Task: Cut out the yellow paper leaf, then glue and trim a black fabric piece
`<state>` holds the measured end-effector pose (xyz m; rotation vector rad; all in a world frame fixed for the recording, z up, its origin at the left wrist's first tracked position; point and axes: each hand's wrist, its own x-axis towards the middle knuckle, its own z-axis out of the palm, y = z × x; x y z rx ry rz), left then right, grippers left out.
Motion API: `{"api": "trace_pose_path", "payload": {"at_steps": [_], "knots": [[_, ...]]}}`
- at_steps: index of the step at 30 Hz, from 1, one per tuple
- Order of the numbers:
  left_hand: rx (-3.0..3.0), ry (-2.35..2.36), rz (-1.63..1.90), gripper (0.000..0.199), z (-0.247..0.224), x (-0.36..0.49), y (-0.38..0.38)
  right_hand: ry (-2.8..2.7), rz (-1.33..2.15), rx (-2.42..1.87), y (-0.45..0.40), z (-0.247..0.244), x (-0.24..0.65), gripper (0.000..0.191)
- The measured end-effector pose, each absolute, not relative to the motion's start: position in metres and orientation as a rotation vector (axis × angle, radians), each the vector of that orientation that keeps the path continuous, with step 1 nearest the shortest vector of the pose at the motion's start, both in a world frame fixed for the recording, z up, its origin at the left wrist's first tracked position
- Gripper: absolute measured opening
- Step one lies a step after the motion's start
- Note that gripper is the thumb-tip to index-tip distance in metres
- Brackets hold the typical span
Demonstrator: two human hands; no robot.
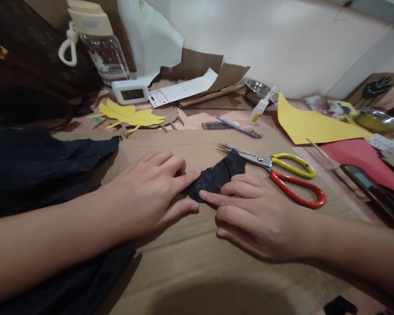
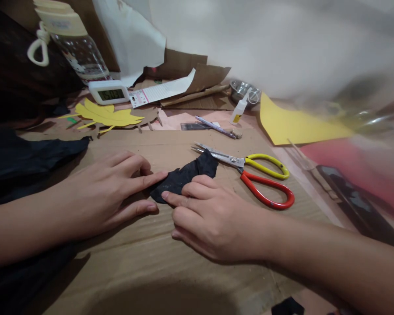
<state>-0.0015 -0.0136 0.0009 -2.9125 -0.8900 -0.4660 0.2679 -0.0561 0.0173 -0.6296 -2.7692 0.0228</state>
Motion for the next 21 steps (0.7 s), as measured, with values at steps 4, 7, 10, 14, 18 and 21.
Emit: {"api": "trace_pose_path", "payload": {"at_steps": [4, 7, 10, 14, 18, 21], "knots": [[-2.827, -0.886, -0.422, 0.067, 0.0025, -0.0028, -0.0113, -2.762, 0.013, -0.628, -0.0557, 0.0173, 0.2670, 0.020], [-2.787, -0.832, -0.451, 0.068, 0.0047, -0.0043, -0.0121, -2.753, 0.025, -0.620, -0.0554, 0.0176, 0.2661, 0.020], [-2.914, -0.659, -0.463, 0.051, 0.0067, -0.0035, -0.0149, -2.736, 0.025, -0.617, -0.0550, 0.0180, 0.2655, 0.020], [-2.988, -0.667, -0.450, 0.046, 0.0060, -0.0019, -0.0166, -2.745, 0.024, -0.618, -0.0549, 0.0183, 0.2656, 0.022], [-2.984, -0.732, -0.425, 0.057, 0.0021, -0.0032, -0.0148, -2.738, 0.008, -0.607, -0.0555, 0.0170, 0.2661, 0.022], [-2.914, -0.761, -0.396, 0.062, 0.0005, -0.0035, -0.0123, -2.722, -0.009, -0.606, -0.0556, 0.0161, 0.2661, 0.020]]}}
